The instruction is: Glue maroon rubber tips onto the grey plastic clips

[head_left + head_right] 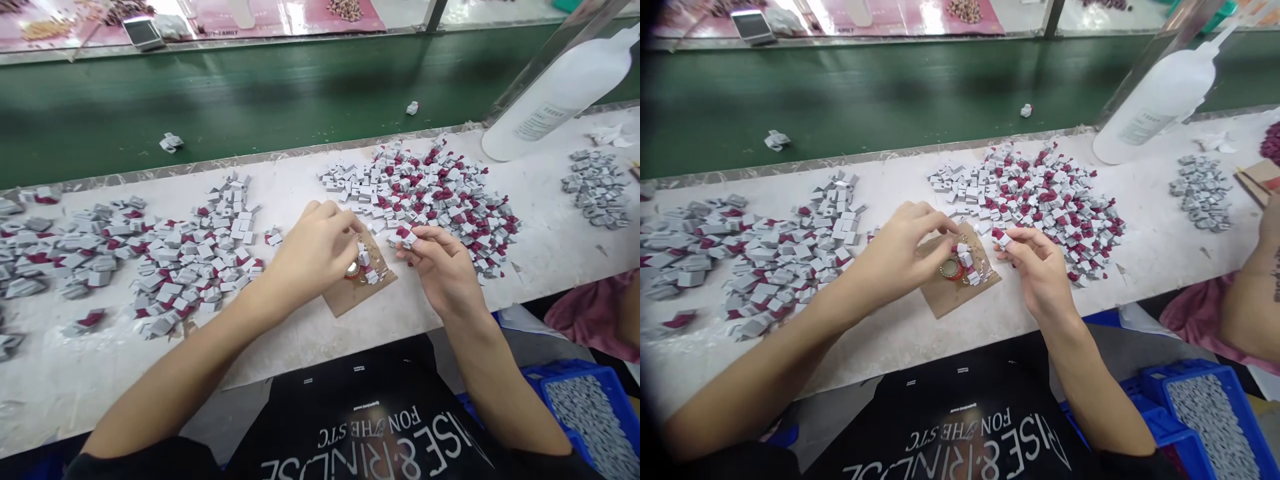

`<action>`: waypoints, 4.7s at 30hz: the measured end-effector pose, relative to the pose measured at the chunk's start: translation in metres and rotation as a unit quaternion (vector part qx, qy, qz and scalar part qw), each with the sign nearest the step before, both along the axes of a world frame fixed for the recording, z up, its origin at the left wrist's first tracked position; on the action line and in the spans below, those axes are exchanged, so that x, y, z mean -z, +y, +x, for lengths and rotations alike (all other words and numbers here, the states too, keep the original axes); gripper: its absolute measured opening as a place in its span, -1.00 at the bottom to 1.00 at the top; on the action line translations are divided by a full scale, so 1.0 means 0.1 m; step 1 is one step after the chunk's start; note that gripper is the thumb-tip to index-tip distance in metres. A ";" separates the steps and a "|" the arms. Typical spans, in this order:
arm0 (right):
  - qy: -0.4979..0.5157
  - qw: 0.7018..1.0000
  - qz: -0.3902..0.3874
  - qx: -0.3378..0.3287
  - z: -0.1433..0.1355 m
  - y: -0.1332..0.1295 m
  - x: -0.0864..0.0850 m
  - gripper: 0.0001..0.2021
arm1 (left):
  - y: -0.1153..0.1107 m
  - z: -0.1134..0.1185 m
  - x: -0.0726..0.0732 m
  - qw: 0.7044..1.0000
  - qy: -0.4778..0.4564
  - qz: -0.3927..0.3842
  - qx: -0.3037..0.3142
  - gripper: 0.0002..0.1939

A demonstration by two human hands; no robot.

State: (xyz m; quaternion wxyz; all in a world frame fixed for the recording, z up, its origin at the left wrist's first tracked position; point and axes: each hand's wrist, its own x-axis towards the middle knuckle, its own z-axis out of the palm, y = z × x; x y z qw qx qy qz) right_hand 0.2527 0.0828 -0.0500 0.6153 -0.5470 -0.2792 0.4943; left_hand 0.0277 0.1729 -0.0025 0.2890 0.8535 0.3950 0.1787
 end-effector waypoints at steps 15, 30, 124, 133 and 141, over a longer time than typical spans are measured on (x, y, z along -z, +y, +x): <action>0.014 1.000 0.003 0.010 0.04 -0.14 -0.06 -0.89 | 0.76 0.26 0.07 0.926 0.083 -0.106 0.353 -0.44; 0.028 0.999 -0.011 0.032 0.06 -0.15 -0.04 -0.86 | 0.89 0.26 -0.15 0.936 -0.098 -0.294 0.164 -0.75; -0.429 0.868 0.154 -0.199 -0.11 1.48 -0.80 -0.73 | 1.23 0.14 -0.07 0.935 -0.278 -0.219 -0.038 -0.70; -0.351 0.912 0.156 -0.139 -0.11 0.83 -0.63 -0.71 | 0.67 0.18 -0.11 0.848 -0.391 -0.357 -0.013 -0.69; -0.328 0.915 0.210 -0.110 -0.22 0.49 -0.46 -0.91 | 0.27 0.10 -0.02 0.875 -0.346 -0.336 -0.036 -0.70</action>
